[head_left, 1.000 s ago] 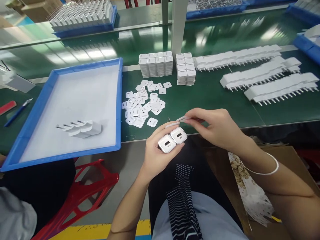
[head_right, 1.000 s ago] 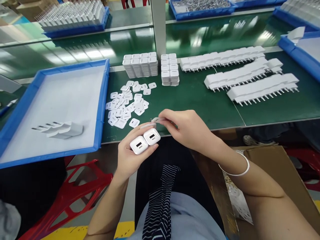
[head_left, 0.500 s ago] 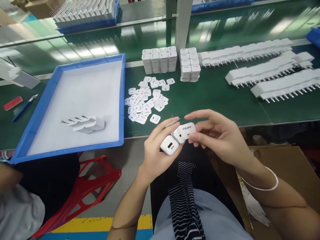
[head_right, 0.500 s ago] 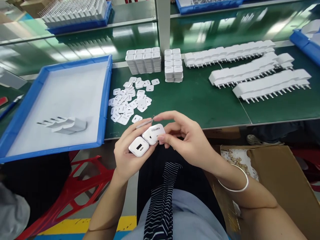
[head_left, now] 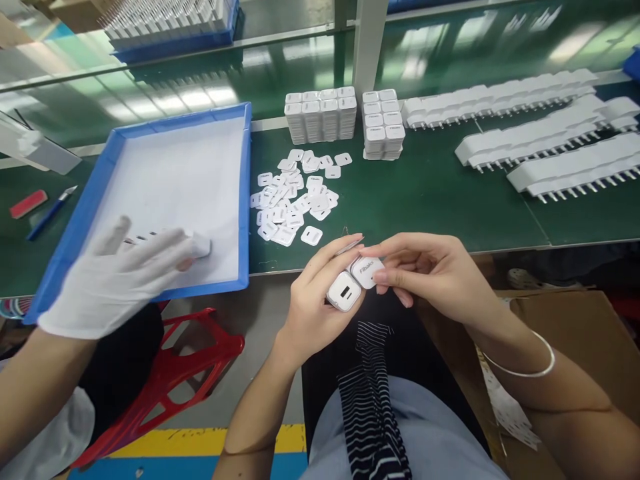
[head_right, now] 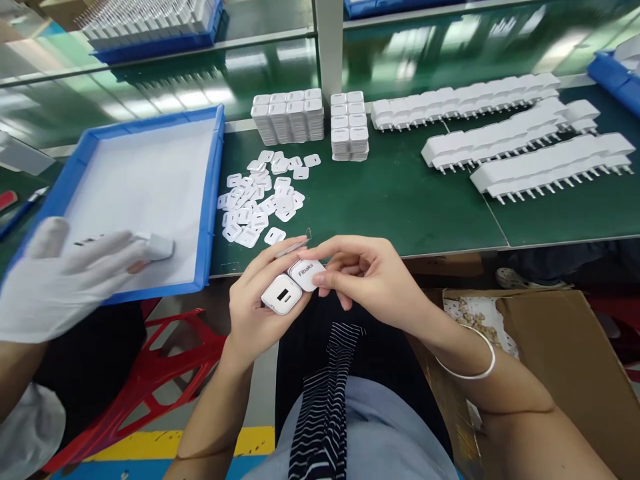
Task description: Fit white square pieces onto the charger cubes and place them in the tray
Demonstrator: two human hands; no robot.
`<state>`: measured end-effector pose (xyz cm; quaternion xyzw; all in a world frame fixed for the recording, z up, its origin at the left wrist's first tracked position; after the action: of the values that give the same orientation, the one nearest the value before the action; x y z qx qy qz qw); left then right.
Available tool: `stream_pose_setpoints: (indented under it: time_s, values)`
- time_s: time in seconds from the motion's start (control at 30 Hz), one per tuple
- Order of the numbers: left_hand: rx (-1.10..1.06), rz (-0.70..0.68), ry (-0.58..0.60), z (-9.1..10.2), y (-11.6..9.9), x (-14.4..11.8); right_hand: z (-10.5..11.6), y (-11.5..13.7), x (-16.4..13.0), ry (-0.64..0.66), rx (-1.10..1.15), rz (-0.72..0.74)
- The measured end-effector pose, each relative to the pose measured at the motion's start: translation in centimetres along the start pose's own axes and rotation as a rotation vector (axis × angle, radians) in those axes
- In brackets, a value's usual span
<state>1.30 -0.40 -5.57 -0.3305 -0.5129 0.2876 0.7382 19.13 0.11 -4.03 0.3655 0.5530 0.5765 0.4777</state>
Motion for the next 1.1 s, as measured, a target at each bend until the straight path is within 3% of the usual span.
stream_pose_setpoints:
  time_s: [0.3, 0.77, 0.9, 1.1]
  values:
    - [0.072, -0.036, 0.028, 0.0, -0.4, 0.0, 0.2, 0.1, 0.4, 0.061, 0.017, -0.12]
    - [0.108, -0.083, 0.059, 0.1, -0.9, -0.1, 0.3, -0.2, 0.9, 0.164, 0.084, -0.175]
    - [0.056, -0.037, 0.014, -0.1, -0.5, -0.1, 0.0, -0.2, 0.9, 0.116, 0.008, -0.152]
    - [-0.147, 0.16, -0.097, 0.2, 0.8, -0.2, -0.9, -2.1, 1.0, 0.006, -0.032, -0.093]
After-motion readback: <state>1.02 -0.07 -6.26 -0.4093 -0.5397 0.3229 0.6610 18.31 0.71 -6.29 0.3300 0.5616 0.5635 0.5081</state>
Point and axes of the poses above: each hand's wrist, its own x-axis towards the middle knuckle, its own z-axis out of the back of the hand, y = z × x, the point moved 3 cm from there along x, towards the middle knuckle, and after that the axes turned 13 degrees about -x, right-handed, at the moved point
